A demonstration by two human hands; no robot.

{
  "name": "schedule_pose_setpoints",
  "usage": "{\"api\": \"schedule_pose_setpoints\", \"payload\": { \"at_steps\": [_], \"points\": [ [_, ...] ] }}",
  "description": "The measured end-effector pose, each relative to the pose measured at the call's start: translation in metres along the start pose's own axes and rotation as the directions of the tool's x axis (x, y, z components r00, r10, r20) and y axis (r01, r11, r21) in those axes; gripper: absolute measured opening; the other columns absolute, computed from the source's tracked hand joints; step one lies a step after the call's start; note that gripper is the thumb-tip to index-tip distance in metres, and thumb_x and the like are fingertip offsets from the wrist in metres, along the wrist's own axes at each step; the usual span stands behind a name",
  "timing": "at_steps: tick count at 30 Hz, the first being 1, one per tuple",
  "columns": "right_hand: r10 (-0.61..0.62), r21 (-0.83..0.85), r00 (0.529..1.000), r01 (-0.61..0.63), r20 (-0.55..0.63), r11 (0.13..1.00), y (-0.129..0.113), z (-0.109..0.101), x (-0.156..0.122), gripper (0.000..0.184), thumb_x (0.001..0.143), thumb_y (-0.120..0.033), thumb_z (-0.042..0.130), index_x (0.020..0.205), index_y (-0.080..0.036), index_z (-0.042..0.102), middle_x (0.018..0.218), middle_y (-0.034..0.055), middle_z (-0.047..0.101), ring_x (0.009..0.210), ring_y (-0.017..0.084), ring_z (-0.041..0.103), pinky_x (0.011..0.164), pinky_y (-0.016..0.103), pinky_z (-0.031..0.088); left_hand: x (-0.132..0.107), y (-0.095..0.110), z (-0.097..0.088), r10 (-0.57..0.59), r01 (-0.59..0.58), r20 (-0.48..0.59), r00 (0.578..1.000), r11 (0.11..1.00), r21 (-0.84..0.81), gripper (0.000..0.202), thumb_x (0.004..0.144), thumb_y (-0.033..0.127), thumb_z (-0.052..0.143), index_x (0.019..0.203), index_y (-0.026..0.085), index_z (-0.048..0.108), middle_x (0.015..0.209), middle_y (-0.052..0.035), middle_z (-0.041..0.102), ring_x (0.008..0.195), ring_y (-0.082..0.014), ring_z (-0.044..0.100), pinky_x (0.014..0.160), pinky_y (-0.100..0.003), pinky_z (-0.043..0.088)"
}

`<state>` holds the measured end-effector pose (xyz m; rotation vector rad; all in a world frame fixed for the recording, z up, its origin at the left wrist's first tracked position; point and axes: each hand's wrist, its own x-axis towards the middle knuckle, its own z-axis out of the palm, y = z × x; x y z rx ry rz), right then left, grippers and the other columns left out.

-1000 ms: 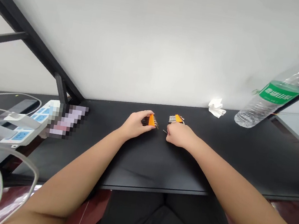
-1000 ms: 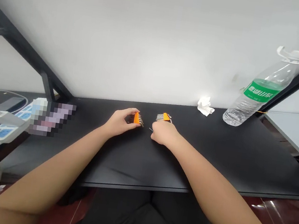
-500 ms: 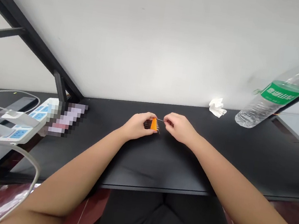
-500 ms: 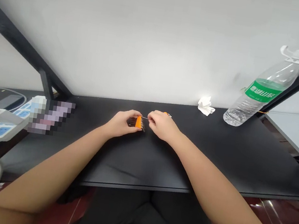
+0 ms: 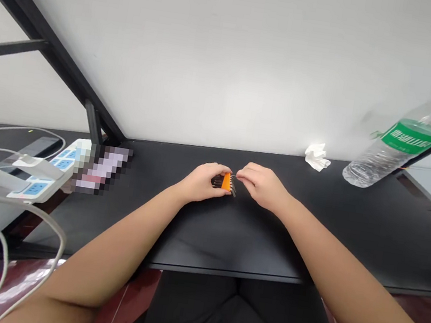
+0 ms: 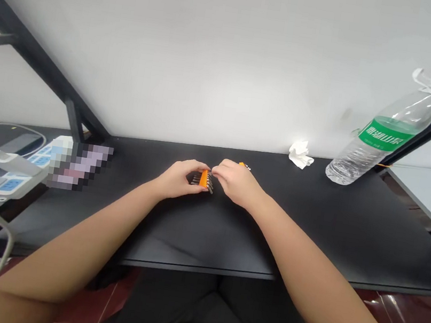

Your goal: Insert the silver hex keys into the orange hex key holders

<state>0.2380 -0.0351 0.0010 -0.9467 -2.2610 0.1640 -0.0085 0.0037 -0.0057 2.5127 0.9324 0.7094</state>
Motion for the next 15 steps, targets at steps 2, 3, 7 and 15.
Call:
{"api": "schedule_pose_setpoints", "payload": {
  "at_steps": [2,3,7,15],
  "points": [
    [-0.018,0.102,0.999,0.023,-0.051,0.994,-0.003,-0.004,0.001,0.025,0.103,-0.016,0.051,0.1,-0.02,0.075,0.096,0.0073,0.073,0.085,0.018,0.066,0.075,0.031,0.051,0.0,0.002,-0.001,0.04,-0.04,0.005,0.999,0.999,-0.005,0.047,0.082,0.045,0.081,0.123,0.023,0.07,0.113,-0.0049,0.076,0.1,-0.0223,0.072,0.092,-0.036,0.058],
    [-0.018,0.149,0.998,0.028,-0.064,0.988,-0.004,-0.005,0.001,0.024,0.102,-0.016,0.052,0.099,-0.021,0.076,0.095,0.0065,0.074,0.084,0.018,0.067,0.075,0.031,0.051,0.0,0.004,-0.001,0.059,-0.059,0.011,0.998,0.998,-0.014,0.047,0.082,0.045,0.081,0.122,0.024,0.07,0.112,-0.0045,0.077,0.099,-0.022,0.072,0.092,-0.036,0.057],
    [0.073,0.397,0.997,-0.056,-0.029,0.916,-0.008,-0.006,0.002,0.016,0.098,-0.023,0.063,0.092,-0.023,0.078,0.09,0.0041,0.074,0.079,0.018,0.066,0.072,0.032,0.052,0.001,0.009,0.002,0.141,-0.139,0.018,0.99,0.986,-0.096,0.042,0.083,0.043,0.084,0.118,0.024,0.073,0.107,-0.0039,0.077,0.098,-0.0215,0.071,0.092,-0.035,0.056],
    [0.404,0.852,0.894,-0.357,0.194,0.382,-0.004,0.012,0.005,0.042,0.08,-0.053,0.085,0.089,-0.022,0.058,0.067,-0.0055,0.056,0.054,0.01,0.047,0.052,0.026,0.038,0.001,0.019,0.003,0.188,-0.198,-0.103,0.977,0.976,-0.094,0.04,0.085,0.043,0.082,0.119,0.024,0.073,0.111,-0.008,0.076,0.105,-0.0236,0.069,0.097,-0.039,0.057]
  ]
}}
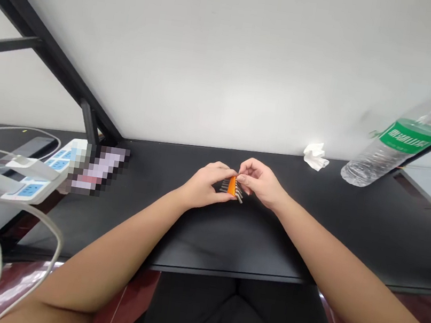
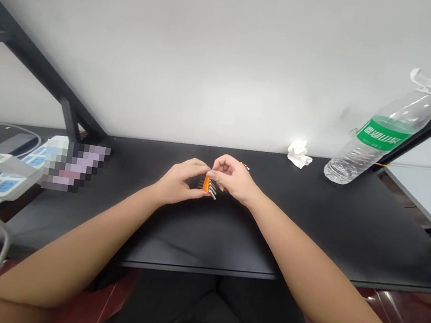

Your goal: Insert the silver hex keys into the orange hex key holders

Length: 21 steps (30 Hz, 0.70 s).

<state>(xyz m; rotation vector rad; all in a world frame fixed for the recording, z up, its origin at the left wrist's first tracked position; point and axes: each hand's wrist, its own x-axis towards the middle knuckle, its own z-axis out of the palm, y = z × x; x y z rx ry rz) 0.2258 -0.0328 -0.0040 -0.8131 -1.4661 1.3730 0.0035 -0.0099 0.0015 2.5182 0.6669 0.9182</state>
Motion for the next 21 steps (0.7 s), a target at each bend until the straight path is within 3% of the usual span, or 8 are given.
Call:
{"api": "schedule_pose_setpoints", "payload": {
  "at_steps": [4,9,12,14,15,17,19,21],
  "points": [
    [0.113,0.091,0.993,-0.109,-0.044,0.99,0.0,0.003,0.001,0.056,0.073,-0.057,0.09,0.087,-0.024,0.047,0.068,-0.0082,0.05,0.054,0.008,0.039,0.052,0.023,0.029,0.001,0.004,-0.003,-0.037,0.037,0.008,0.999,0.997,0.072,0.041,0.087,0.046,0.078,0.123,0.026,0.071,0.113,-0.0083,0.075,0.114,-0.0261,0.066,0.104,-0.044,0.054],
    [0.294,0.153,0.955,-0.298,0.05,0.942,0.002,0.008,0.0,0.058,0.077,-0.064,0.084,0.084,-0.025,0.041,0.062,-0.0098,0.041,0.052,0.009,0.031,0.051,0.024,0.022,0.001,0.005,-0.001,-0.052,0.049,0.027,0.998,0.995,0.091,0.042,0.086,0.048,0.077,0.121,0.025,0.071,0.111,-0.0082,0.076,0.111,-0.0263,0.067,0.104,-0.045,0.054],
    [0.29,0.002,0.957,-0.29,0.001,0.957,0.007,0.006,0.002,0.048,0.087,-0.063,0.072,0.084,-0.024,0.044,0.063,-0.008,0.043,0.052,0.01,0.034,0.052,0.025,0.024,-0.001,-0.002,-0.001,-0.109,0.106,0.035,0.993,0.991,0.076,0.042,0.086,0.045,0.077,0.123,0.024,0.07,0.111,-0.0064,0.076,0.101,-0.0227,0.069,0.097,-0.038,0.057],
    [0.182,-0.276,0.976,-0.209,-0.12,0.938,0.01,-0.001,0.005,0.036,0.092,-0.054,0.067,0.083,-0.023,0.05,0.066,-0.0053,0.048,0.057,0.012,0.041,0.056,0.027,0.031,-0.003,-0.011,-0.002,-0.179,0.178,0.014,0.984,0.983,0.051,0.046,0.084,0.043,0.078,0.124,0.022,0.07,0.115,-0.0064,0.076,0.098,-0.0215,0.071,0.093,-0.036,0.058],
    [0.095,-0.447,0.982,-0.161,-0.165,0.88,0.011,-0.007,0.006,0.028,0.093,-0.047,0.065,0.083,-0.023,0.053,0.069,-0.0034,0.052,0.061,0.014,0.047,0.06,0.028,0.036,-0.004,-0.016,-0.003,-0.22,0.22,-0.001,0.975,0.975,0.032,0.049,0.083,0.043,0.079,0.125,0.021,0.069,0.116,-0.0066,0.076,0.097,-0.0213,0.071,0.093,-0.035,0.058],
    [-0.075,-0.727,0.978,-0.093,-0.195,0.68,0.01,-0.021,0.008,0.016,0.092,-0.035,0.064,0.084,-0.022,0.06,0.08,0.0008,0.06,0.074,0.017,0.055,0.07,0.031,0.042,-0.005,-0.026,-0.006,-0.309,0.31,-0.024,0.951,0.951,0.003,0.052,0.081,0.044,0.079,0.125,0.019,0.07,0.116,-0.0064,0.077,0.097,-0.0214,0.072,0.094,-0.035,0.059],
    [-0.124,-0.853,0.968,-0.126,-0.217,0.506,0.008,-0.038,0.008,0.012,0.093,-0.033,0.063,0.091,-0.021,0.065,0.092,0.0047,0.064,0.081,0.019,0.059,0.074,0.032,0.043,-0.007,-0.035,-0.009,-0.385,0.385,-0.016,0.923,0.923,0.01,0.051,0.08,0.044,0.079,0.124,0.02,0.07,0.115,-0.0056,0.077,0.097,-0.0221,0.073,0.096,-0.036,0.059],
    [-0.086,-0.897,0.958,-0.222,-0.273,0.384,0.007,-0.053,0.007,0.019,0.094,-0.036,0.065,0.103,-0.02,0.068,0.105,0.0094,0.065,0.082,0.021,0.061,0.071,0.032,0.043,-0.008,-0.042,-0.01,-0.431,0.431,0.0,0.902,0.901,0.056,0.051,0.078,0.043,0.079,0.123,0.021,0.071,0.117,-0.0056,0.077,0.099,-0.0235,0.073,0.097,-0.038,0.059]
  ]
}}
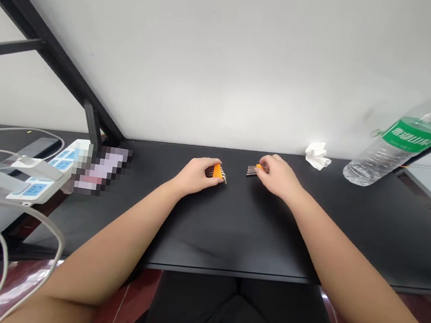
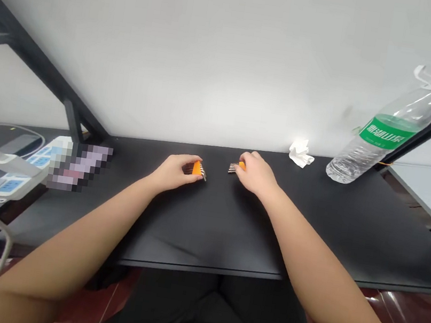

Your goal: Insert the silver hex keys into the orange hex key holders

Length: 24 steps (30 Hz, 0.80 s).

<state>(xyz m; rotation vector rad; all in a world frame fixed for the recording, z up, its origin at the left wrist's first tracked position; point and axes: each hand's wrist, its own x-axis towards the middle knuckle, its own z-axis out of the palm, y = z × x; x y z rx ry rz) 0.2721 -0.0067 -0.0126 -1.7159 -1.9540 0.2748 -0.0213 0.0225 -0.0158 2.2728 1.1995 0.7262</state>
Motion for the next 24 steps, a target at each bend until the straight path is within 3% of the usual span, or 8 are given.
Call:
{"api": "schedule_pose_setpoints", "payload": {
  "at_steps": [2,6,11,14,16,18,21,24],
  "points": [
    [0.05,-0.086,0.997,-0.044,0.067,0.995,0.01,-0.004,0.002,0.022,0.092,-0.033,0.068,0.108,-0.019,0.068,0.111,0.0129,0.065,0.079,0.021,0.062,0.067,0.032,0.042,0.002,-0.006,0.0,-0.028,0.028,0.003,1.0,0.999,0.044,0.05,0.077,0.043,0.079,0.122,0.022,0.072,0.118,-0.0059,0.076,0.101,-0.0247,0.073,0.098,-0.04,0.059],
    [0.042,-0.152,0.985,-0.017,0.165,0.988,0.015,0.003,0.003,0.009,0.093,-0.018,0.062,0.1,-0.019,0.066,0.103,0.0125,0.068,0.082,0.024,0.063,0.07,0.033,0.042,0.007,-0.016,0.0,-0.07,0.075,-0.053,0.996,0.993,0.094,0.053,0.081,0.045,0.077,0.127,0.02,0.071,0.121,-0.008,0.075,0.107,-0.0268,0.071,0.1,-0.042,0.057],
    [-0.053,-0.117,0.98,0.076,0.189,0.99,-0.004,0.018,-0.003,0.007,0.093,-0.015,0.06,0.097,-0.02,0.062,0.097,0.0101,0.068,0.085,0.024,0.062,0.07,0.032,0.041,0.01,-0.021,-0.002,-0.113,0.14,-0.103,0.988,0.939,0.314,0.05,0.084,0.042,0.073,0.131,0.023,0.069,0.13,-0.0114,0.072,0.125,-0.037,0.06,0.104,-0.053,0.052],
    [-0.142,-0.058,0.969,0.157,0.201,0.986,-0.018,0.022,-0.009,0.011,0.093,-0.015,0.06,0.102,-0.02,0.063,0.099,0.0089,0.068,0.085,0.022,0.062,0.072,0.031,0.042,0.006,-0.01,-0.003,-0.014,0.08,-0.181,0.983,0.927,0.365,0.052,0.086,0.036,0.07,0.136,0.022,0.065,0.141,-0.0141,0.065,0.132,-0.0394,0.053,0.107,-0.056,0.049],
    [-0.227,-0.027,0.951,0.237,0.21,0.971,-0.024,0.024,-0.013,0.013,0.095,-0.015,0.059,0.107,-0.019,0.063,0.101,0.0082,0.067,0.087,0.021,0.061,0.075,0.03,0.043,0.002,0.002,-0.001,0.105,-0.056,-0.131,0.986,0.942,0.332,0.048,0.089,0.033,0.066,0.134,0.02,0.065,0.132,-0.0131,0.067,0.124,-0.0338,0.058,0.107,-0.051,0.05],
    [-0.3,0.0,0.929,0.307,0.216,0.952,-0.029,0.025,-0.015,0.013,0.096,-0.014,0.057,0.106,-0.019,0.064,0.101,0.0073,0.066,0.088,0.02,0.06,0.078,0.03,0.043,-0.002,0.014,0.005,0.178,-0.179,0.029,0.984,0.942,0.284,0.05,0.088,0.036,0.068,0.135,0.02,0.064,0.125,-0.0119,0.068,0.116,-0.0302,0.062,0.103,-0.046,0.053],
    [-0.354,0.056,0.907,0.351,0.228,0.935,-0.034,0.028,-0.017,0.011,0.097,-0.014,0.055,0.097,-0.019,0.065,0.097,0.0053,0.064,0.084,0.018,0.058,0.078,0.029,0.042,-0.006,0.026,0.016,0.162,-0.204,0.165,0.973,0.938,0.28,0.062,0.087,0.047,0.073,0.141,0.019,0.06,0.132,-0.0138,0.063,0.12,-0.0318,0.061,0.102,-0.046,0.053],
    [-0.383,0.118,0.891,0.365,0.244,0.923,-0.037,0.029,-0.019,0.009,0.097,-0.017,0.058,0.095,-0.019,0.066,0.096,0.0041,0.063,0.081,0.016,0.057,0.075,0.028,0.042,-0.005,0.027,0.023,0.128,-0.181,0.192,0.973,0.941,0.285,0.049,0.091,0.05,0.07,0.133,0.023,0.068,0.124,-0.0122,0.062,0.112,-0.0297,0.062,0.094,-0.044,0.055]
  ]
}}
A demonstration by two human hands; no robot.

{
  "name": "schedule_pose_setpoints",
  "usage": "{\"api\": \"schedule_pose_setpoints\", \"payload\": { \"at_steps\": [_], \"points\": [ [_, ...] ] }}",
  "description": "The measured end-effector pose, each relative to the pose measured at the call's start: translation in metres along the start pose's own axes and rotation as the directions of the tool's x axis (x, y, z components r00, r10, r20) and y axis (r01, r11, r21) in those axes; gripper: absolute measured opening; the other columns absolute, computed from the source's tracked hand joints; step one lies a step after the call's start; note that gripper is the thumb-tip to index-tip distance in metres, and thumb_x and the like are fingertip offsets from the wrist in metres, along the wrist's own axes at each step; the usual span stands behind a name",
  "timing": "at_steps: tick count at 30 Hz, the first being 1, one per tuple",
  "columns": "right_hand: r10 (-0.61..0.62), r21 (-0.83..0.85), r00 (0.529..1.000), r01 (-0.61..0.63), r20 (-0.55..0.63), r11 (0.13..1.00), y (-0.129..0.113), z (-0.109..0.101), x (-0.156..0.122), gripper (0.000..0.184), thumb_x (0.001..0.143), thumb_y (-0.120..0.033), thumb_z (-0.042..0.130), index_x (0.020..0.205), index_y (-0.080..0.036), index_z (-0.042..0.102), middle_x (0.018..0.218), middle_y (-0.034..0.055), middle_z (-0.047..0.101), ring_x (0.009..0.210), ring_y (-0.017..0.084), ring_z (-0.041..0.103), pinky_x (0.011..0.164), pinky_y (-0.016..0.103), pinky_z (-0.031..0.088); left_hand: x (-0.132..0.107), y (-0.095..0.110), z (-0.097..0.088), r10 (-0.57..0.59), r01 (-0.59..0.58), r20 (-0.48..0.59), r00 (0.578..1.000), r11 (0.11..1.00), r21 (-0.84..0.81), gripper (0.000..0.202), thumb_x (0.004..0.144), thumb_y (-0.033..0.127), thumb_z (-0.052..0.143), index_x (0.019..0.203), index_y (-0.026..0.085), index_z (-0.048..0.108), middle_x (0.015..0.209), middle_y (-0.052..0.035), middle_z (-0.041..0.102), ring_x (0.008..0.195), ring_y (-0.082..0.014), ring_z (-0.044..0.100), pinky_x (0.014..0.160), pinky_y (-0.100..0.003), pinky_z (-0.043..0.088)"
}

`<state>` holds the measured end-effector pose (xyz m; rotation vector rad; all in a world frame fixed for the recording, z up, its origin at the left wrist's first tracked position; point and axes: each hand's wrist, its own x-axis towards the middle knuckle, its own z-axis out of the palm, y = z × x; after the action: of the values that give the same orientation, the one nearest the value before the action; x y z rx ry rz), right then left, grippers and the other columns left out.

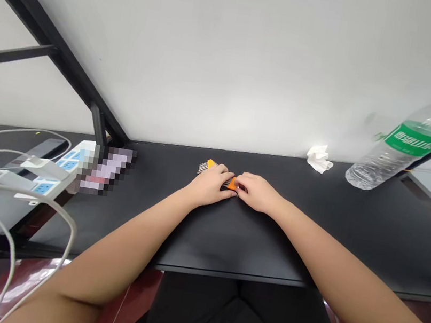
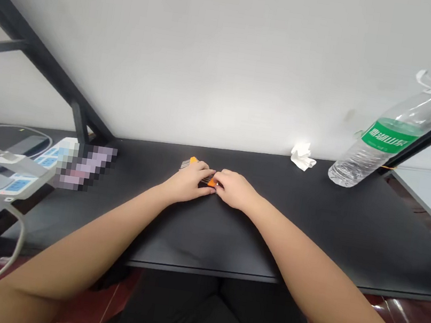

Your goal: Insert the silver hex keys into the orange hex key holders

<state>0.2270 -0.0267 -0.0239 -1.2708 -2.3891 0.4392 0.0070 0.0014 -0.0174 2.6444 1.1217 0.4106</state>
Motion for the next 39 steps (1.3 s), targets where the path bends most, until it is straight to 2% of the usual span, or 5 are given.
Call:
{"api": "schedule_pose_setpoints", "payload": {
  "at_steps": [16,22,29,34,39],
  "points": [
    [0.12,-0.105,0.992,-0.116,0.035,0.988,0.0,-0.018,-0.009,0.015,0.088,-0.017,0.062,0.078,-0.022,0.052,0.088,0.003,0.064,0.077,0.018,0.056,0.067,0.029,0.038,-0.001,0.007,0.0,0.006,-0.002,-0.03,1.0,0.993,0.121,0.026,0.094,0.043,0.062,0.1,0.027,0.083,0.118,-0.0069,0.072,0.104,-0.0279,0.066,0.081,-0.039,0.054],
    [0.127,-0.177,0.991,-0.116,0.052,0.977,-0.008,-0.01,-0.006,0.015,0.096,-0.032,0.063,0.088,-0.02,0.06,0.095,0.0072,0.066,0.075,0.019,0.059,0.066,0.032,0.04,0.0,0.001,0.0,-0.011,0.011,-0.008,1.0,0.998,0.06,0.029,0.094,0.044,0.061,0.096,0.023,0.081,0.112,-0.0074,0.071,0.092,-0.0233,0.068,0.075,-0.036,0.053],
    [0.099,-0.439,0.991,-0.051,0.088,0.897,-0.04,-0.001,-0.016,0.023,0.103,-0.025,0.049,0.105,-0.014,0.07,0.102,0.0143,0.07,0.091,0.028,0.066,0.072,0.035,0.044,-0.002,0.002,-0.002,0.017,-0.016,-0.005,1.0,0.997,0.08,0.029,0.096,0.042,0.06,0.093,0.022,0.081,0.111,-0.0067,0.071,0.094,-0.0222,0.068,0.077,-0.034,0.052],
    [0.26,-0.142,0.958,-0.242,0.125,0.96,-0.022,-0.013,-0.011,0.024,0.101,-0.034,0.053,0.088,-0.021,0.069,0.092,0.0047,0.074,0.082,0.02,0.067,0.068,0.029,0.044,-0.004,0.001,-0.003,-0.004,0.002,0.025,1.0,0.997,0.081,0.031,0.097,0.046,0.06,0.096,0.022,0.081,0.116,-0.006,0.07,0.097,-0.0224,0.067,0.076,-0.034,0.051],
    [0.406,0.064,0.893,-0.425,0.196,0.903,-0.002,-0.025,-0.005,0.022,0.097,-0.04,0.057,0.085,-0.024,0.067,0.086,-0.0003,0.074,0.072,0.016,0.065,0.061,0.027,0.04,-0.002,0.0,0.0,-0.031,0.031,0.014,0.999,0.998,0.059,0.034,0.095,0.05,0.062,0.094,0.022,0.08,0.115,-0.0064,0.07,0.096,-0.0228,0.067,0.076,-0.035,0.051]
  ]
}}
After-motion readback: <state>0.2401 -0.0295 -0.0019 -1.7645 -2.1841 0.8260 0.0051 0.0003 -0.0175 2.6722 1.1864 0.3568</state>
